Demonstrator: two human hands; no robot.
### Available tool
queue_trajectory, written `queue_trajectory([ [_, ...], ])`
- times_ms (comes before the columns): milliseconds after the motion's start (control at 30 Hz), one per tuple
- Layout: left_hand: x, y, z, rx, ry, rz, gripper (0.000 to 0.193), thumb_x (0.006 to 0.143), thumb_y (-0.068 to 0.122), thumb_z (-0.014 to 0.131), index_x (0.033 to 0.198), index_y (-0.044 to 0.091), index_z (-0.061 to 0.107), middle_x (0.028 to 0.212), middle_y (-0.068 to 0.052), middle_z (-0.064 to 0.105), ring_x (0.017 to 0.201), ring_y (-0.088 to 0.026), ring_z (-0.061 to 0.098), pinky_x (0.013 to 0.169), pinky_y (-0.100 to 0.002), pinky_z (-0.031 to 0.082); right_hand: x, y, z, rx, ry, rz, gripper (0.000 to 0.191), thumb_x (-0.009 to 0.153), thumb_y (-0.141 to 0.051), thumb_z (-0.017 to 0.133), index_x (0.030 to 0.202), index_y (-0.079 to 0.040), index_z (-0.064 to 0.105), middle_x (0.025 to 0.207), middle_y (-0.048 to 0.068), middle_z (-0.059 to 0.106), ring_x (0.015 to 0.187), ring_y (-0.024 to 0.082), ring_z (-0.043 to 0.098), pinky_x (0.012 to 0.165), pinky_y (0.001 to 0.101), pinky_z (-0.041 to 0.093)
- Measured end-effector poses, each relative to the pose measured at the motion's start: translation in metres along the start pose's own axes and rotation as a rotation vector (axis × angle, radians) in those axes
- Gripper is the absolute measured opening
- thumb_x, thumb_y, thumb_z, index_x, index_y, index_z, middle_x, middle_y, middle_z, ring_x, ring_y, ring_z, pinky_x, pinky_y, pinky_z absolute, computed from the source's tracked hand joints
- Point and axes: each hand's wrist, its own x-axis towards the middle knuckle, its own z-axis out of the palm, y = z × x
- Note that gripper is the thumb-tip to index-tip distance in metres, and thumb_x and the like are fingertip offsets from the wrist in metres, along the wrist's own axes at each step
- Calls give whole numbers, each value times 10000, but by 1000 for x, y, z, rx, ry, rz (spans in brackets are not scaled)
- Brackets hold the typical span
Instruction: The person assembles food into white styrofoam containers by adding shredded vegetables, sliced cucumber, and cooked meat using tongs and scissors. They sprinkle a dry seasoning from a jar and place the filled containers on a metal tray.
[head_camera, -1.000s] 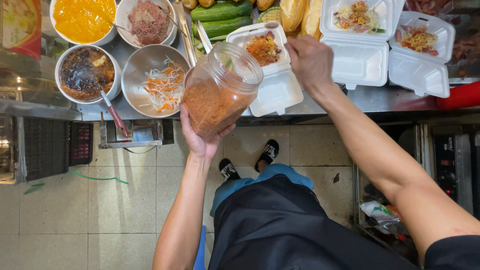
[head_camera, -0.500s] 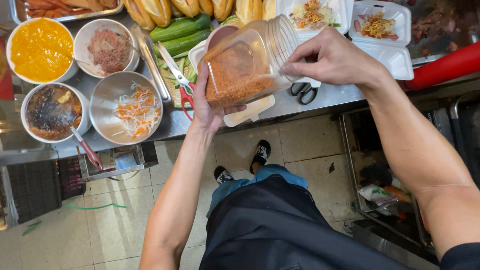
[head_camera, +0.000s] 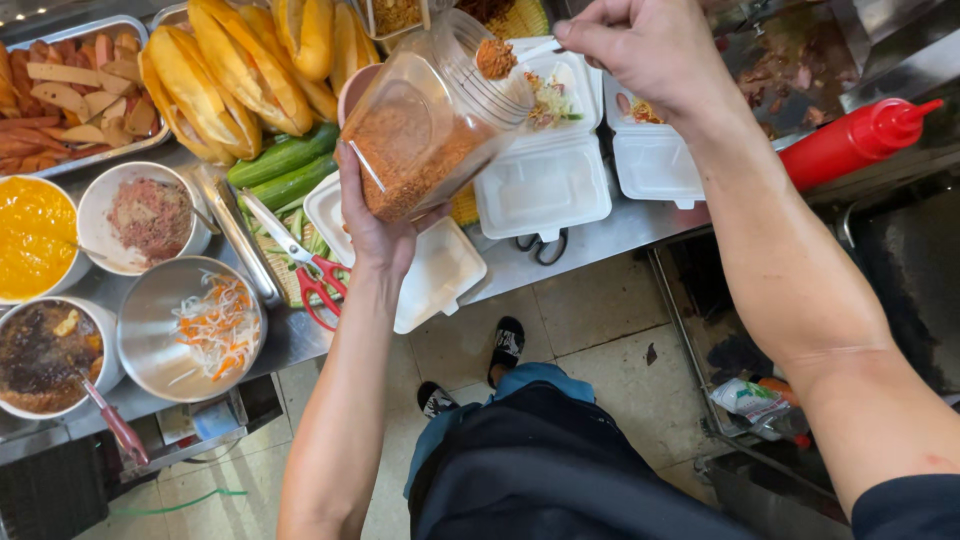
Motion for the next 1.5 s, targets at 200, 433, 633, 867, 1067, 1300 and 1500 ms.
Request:
queue_trajectory([
  [200, 0, 1, -2, 46, 110, 31, 949, 757, 871, 447, 1461, 235, 467, 1383, -74, 625, 1182, -341, 651, 875, -586, 538, 15, 49, -9, -185, 112, 6, 163, 961, -172, 769, 953, -9, 774, 730, 23, 697, 470, 143, 562, 436, 331, 416],
  [433, -4, 0, -6, 37, 139, 1, 960, 721, 878, 441, 1467, 272, 451, 1439, -53, 580, 1256, -344, 607, 919, -616, 514, -17, 102, 20, -616, 202, -574, 117, 973, -83, 817, 1057, -1, 819, 832, 135, 725, 669, 198, 631, 597, 320, 471],
  [633, 1, 6, 12, 99, 107, -30, 958, 741, 869, 445, 1473, 250, 462, 1416, -82, 609, 1257, -363, 618, 916, -595, 531, -32, 55, -10, -470, 266, -524, 122, 1040, -95, 806, 1124, -8, 821, 873, 125, 737, 710, 196, 654, 635, 320, 463],
  [867, 5, 14, 55, 270, -32, -62, 906, 744, 810, 472, 1436, 225, 456, 1313, -98, 657, 1187, -361, 663, 852, -630, 573, -14, 1, -20, -533, -238, -634, 171, 966, -173, 835, 1046, -24, 810, 911, 120, 764, 776, 145, 697, 714, 278, 528],
  [1067, 22, 17, 69, 174, -63, -121, 901, 751, 793, 477, 1464, 243, 454, 1450, -98, 572, 1298, -390, 590, 916, -694, 538, -10, -5, -45, -298, -316, -103, 180, 937, -213, 791, 1037, -65, 810, 717, 48, 697, 600, 92, 602, 531, 258, 472],
  [1300, 44, 5, 85, 103, -141, -154, 932, 750, 830, 468, 1491, 265, 454, 1505, -102, 535, 1367, -405, 507, 997, -707, 446, -7, -2, -77, -9, -94, 66, 146, 966, -214, 778, 988, -70, 783, 721, -47, 640, 600, 16, 520, 519, 202, 372],
  [1500, 66, 3, 99, 148, -89, -141, 939, 738, 834, 485, 1482, 262, 456, 1504, -94, 544, 1354, -403, 536, 1002, -692, 460, -5, 15, -128, 119, 83, 165, 132, 968, -196, 777, 894, -127, 693, 735, -107, 628, 648, -29, 546, 506, 183, 329],
])
